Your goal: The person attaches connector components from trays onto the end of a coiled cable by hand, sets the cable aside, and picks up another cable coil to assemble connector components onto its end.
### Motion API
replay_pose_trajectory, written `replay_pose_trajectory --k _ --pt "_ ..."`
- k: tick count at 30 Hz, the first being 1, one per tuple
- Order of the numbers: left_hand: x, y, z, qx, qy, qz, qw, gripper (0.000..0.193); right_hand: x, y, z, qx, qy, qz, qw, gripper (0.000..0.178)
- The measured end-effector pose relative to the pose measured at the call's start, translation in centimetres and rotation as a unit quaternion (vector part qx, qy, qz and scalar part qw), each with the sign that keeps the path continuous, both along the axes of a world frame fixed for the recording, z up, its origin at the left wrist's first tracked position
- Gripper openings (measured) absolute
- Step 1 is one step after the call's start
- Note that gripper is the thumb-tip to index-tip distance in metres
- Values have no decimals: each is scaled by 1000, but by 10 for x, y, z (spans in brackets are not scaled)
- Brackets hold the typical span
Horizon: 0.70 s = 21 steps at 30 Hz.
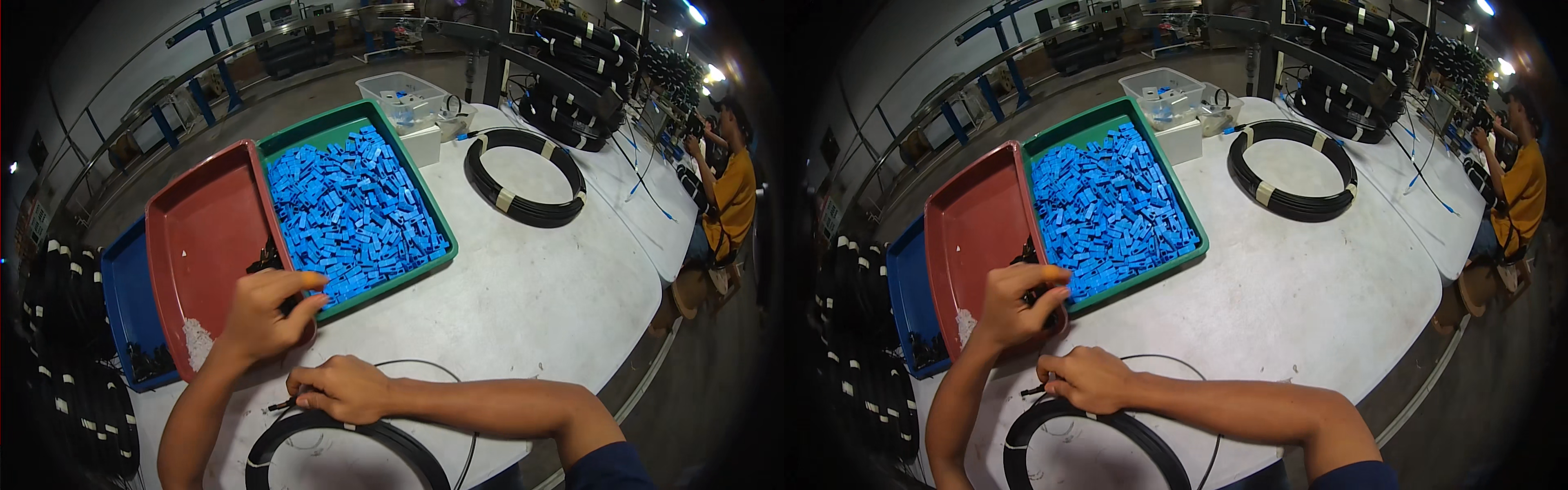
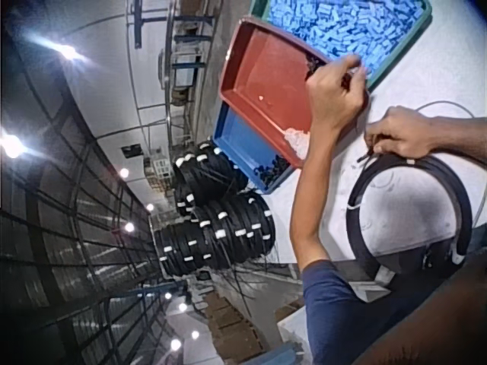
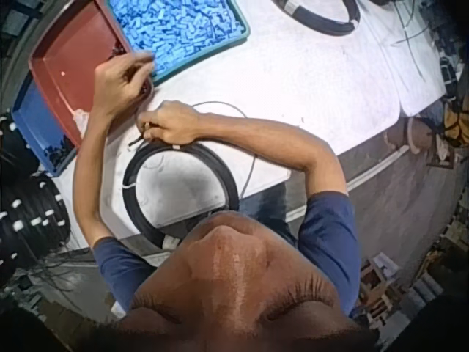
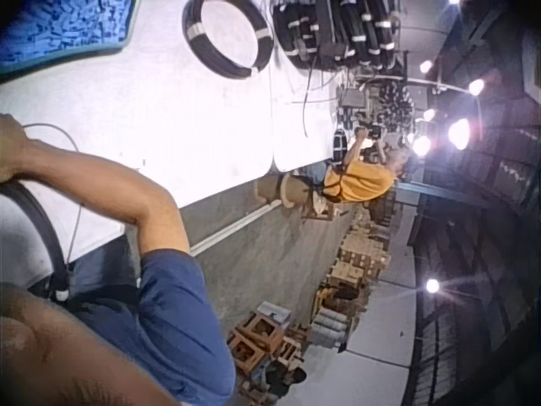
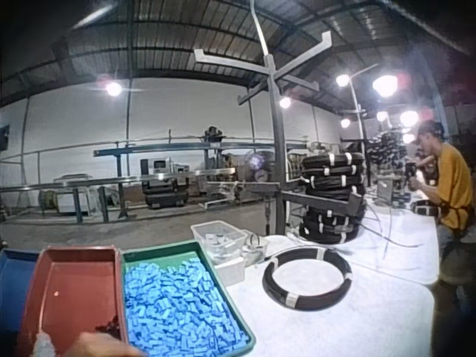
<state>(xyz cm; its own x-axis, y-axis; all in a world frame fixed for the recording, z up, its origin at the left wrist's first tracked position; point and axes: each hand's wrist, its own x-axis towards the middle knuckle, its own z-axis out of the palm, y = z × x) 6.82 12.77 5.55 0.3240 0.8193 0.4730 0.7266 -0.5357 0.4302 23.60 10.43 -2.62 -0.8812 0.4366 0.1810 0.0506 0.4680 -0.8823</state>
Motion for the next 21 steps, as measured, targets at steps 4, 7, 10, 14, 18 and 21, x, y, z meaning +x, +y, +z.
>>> replay_pose_trajectory --k 4,7,10,14,18,21 --pt "37 66 -22 43 59 -73 995 18 1 3 -2 11 7 6 1000 21" --pt "59 85 -19 24 127 -65 989 18 0 2 0 0 12 18 1000 19" --pt "71 98 -25 2 162 -53 985 19 1 2 4 -3 16 17 1000 18" --pt "74 105 -23 -33 163 -50 985 16 0 2 1 4 18 14 1000 19" --pt "72 95 -14 5 130 -39 991 19 1 2 1 2 26 16 1000 19" --pt "61 71 0 13 35 -36 999 22 2 0 -3 14 36 7 999 19"
